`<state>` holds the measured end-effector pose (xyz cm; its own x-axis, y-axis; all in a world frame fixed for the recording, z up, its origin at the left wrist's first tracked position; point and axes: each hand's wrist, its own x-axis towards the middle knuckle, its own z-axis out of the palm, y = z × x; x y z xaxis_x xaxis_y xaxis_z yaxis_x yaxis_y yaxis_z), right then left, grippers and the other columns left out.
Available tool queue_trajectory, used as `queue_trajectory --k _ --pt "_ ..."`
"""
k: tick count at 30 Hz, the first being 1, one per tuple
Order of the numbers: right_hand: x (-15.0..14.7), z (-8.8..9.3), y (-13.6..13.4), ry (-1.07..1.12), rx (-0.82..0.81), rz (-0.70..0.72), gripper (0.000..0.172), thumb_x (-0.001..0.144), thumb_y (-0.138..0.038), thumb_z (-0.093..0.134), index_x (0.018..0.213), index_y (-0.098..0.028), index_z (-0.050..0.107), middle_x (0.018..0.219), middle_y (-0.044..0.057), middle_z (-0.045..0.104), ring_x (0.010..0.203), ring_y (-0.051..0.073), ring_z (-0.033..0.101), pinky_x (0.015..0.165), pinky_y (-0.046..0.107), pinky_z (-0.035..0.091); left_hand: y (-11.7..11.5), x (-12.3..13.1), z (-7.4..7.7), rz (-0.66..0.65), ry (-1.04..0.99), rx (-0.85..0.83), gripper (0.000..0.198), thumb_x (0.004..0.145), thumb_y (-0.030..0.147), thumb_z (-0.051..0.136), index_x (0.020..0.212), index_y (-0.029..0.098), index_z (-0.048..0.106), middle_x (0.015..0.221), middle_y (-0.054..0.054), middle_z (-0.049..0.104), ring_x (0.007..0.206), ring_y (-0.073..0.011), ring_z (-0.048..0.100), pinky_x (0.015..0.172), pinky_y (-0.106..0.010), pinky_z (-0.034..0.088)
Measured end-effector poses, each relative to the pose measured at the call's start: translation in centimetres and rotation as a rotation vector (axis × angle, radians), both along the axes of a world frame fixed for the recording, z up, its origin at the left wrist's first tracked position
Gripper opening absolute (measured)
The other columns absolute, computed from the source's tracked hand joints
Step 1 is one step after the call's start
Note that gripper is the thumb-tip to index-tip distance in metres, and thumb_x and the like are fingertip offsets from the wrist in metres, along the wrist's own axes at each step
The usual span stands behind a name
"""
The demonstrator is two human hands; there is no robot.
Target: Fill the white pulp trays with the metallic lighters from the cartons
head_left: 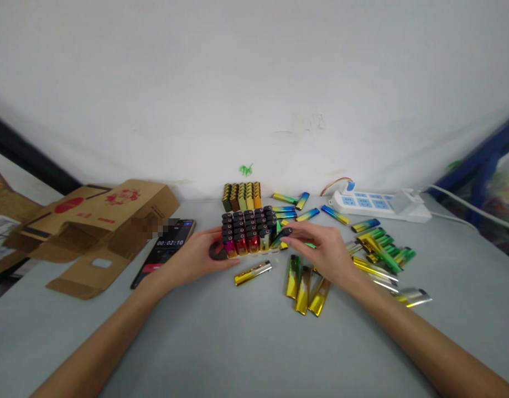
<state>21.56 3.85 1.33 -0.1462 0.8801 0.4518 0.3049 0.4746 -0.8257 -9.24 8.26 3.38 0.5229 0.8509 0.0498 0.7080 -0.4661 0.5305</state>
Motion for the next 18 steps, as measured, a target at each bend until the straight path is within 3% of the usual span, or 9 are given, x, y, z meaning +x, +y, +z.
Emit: queue_trajectory --k 7,13,18 --pt "0.7 1.0 0.2 -0.353 0.321 0.016 0.021 0.104 -0.032 0.068 0.115 -0.017 0.077 0.101 0.009 0.084 0.082 0.021 0.081 0.078 0.033 0.067 0.2 -0.1 -0.3 -0.034 0.064 0.046 0.043 0.085 0.062 0.072 0.083 0.019 0.064 0.078 -0.001 0.063 0.069 -0.0193 0.057 0.061 -0.028 0.043" --pt "-0.4 0.3 0.0 -0.284 0.232 -0.021 0.018 0.104 -0.031 0.068 0.117 -0.019 0.072 0.095 0.006 0.084 0.081 0.02 0.081 0.078 0.032 0.066 0.2 -0.1 -0.3 -0.036 0.045 0.03 0.043 0.084 0.06 0.073 0.078 0.02 0.059 0.073 0.002 0.056 0.063 -0.0168 0.052 0.058 -0.028 0.039" --pt "-1.4 -0.5 -0.2 -0.256 0.128 -0.057 0.009 0.101 -0.031 0.072 0.105 -0.023 0.068 0.088 0.003 0.081 0.076 0.02 0.079 0.074 0.032 0.064 0.2 -0.1 -0.3 -0.036 0.016 0.011 0.041 0.084 0.059 0.074 0.082 0.019 0.062 0.073 0.002 0.055 0.064 -0.0171 0.051 0.059 -0.029 0.039"
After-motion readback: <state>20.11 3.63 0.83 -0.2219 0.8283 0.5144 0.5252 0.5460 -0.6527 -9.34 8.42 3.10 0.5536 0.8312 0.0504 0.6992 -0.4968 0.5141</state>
